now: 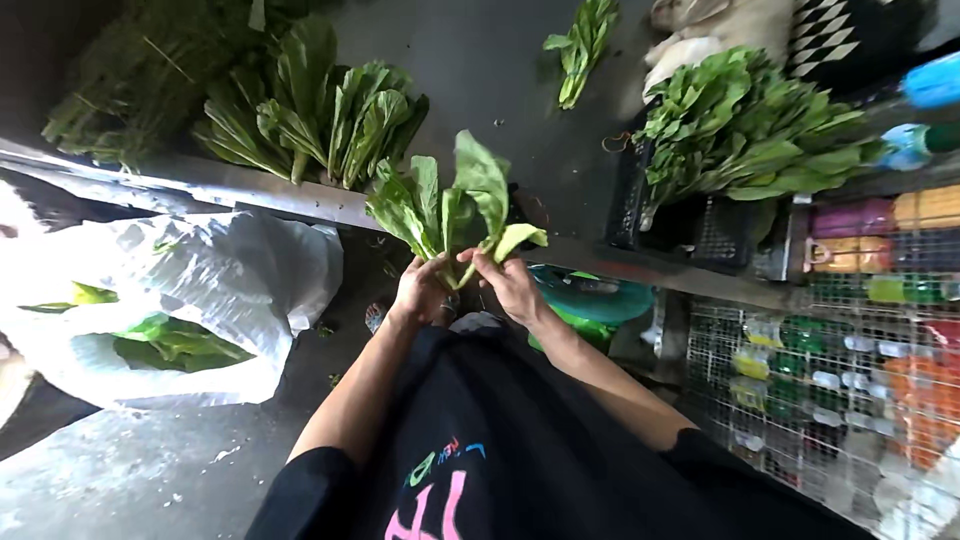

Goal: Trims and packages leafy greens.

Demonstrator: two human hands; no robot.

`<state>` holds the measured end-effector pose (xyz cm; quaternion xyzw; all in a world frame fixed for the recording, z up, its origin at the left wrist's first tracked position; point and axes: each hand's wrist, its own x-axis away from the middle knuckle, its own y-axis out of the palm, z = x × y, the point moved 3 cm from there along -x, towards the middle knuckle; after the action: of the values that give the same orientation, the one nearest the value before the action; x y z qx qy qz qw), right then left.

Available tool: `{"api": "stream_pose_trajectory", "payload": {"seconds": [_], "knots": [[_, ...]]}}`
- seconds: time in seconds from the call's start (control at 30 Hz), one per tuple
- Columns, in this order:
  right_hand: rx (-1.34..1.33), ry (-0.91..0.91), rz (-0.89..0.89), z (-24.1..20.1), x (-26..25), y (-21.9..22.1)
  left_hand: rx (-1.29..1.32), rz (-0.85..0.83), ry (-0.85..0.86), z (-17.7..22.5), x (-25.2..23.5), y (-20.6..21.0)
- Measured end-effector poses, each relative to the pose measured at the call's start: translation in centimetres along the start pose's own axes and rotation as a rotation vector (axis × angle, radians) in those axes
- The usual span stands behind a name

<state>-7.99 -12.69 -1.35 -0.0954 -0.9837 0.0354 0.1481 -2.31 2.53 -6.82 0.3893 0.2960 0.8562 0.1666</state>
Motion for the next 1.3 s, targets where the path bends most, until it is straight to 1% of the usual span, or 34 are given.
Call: {"api": "stream_pose_trajectory", "payload": {"seconds": [0.1, 0.17, 0.23, 0.3, 0.37, 0.43, 0.53, 0.6, 0.67, 0.77, 0.87, 0.9, 1.03, 1.1, 1.17, 1.3], "knots": [[-0.064, -0.069, 0.032, 0.3, 0.8, -0.9, -0.071, 0.001, -0.033, 0.1, 0.1, 0.6], [-0.048, -0.118, 0.083, 0.5, 1.5, -1.5, -0.113, -0.002, -0.027, 0.0, 0.1, 1.1], [0.038, -0.213, 0.193, 0.3, 2.6, -1.8, -0.128, 0.032, -0.004, 0.1, 0.2, 1.7], [0.067, -0.304, 0.310, -0.1, 3.6, -2.2, -0.061, 0.106, 0.023, 0.3, 0.1, 2.3], [-0.027, -0.360, 0.404, -0.6, 4.3, -3.7, 0.046, 0.198, 0.065, 0.8, 0.1, 1.9], [-0.194, -0.386, 0.422, -0.8, 4.2, -6.5, 0.105, 0.212, 0.101, 1.9, 0.7, 0.9], [-0.321, -0.356, 0.402, 0.1, 3.4, -10.8, 0.113, 0.150, 0.102, 4.0, 3.1, -0.1], [-0.361, -0.297, 0.396, 1.0, 2.4, -12.9, 0.205, 0.035, 0.108, 4.9, 4.5, -1.2], [-0.363, -0.224, 0.405, 1.7, 1.5, -13.9, 0.308, -0.025, 0.123, 5.6, 6.1, -1.8], [-0.336, -0.163, 0.390, 1.8, 0.3, -13.3, 0.320, 0.022, 0.200, 6.7, 9.2, -2.2], [-0.303, -0.141, 0.349, 0.6, -0.3, -10.2, 0.260, 0.039, 0.294, 6.9, 12.2, -4.5], [-0.292, -0.145, 0.329, 0.0, -0.4, -8.8, 0.243, 0.074, 0.320, 6.9, 13.1, -5.5], [-0.220, -0.187, 0.217, -1.6, -0.4, -1.6, 0.222, 0.337, 0.340, 7.9, 17.3, -9.7], [-0.150, -0.221, 0.105, -2.3, -0.3, 3.2, 0.274, 0.439, 0.347, 8.7, 19.8, -11.9], [-0.037, -0.229, -0.058, -3.0, 0.4, 9.2, 0.319, 0.486, 0.395, 9.1, 22.9, -15.1], [0.164, -0.233, -0.399, -5.2, 2.3, 22.4, 0.278, 0.463, 0.583, 8.3, 28.3, -24.6]]}}
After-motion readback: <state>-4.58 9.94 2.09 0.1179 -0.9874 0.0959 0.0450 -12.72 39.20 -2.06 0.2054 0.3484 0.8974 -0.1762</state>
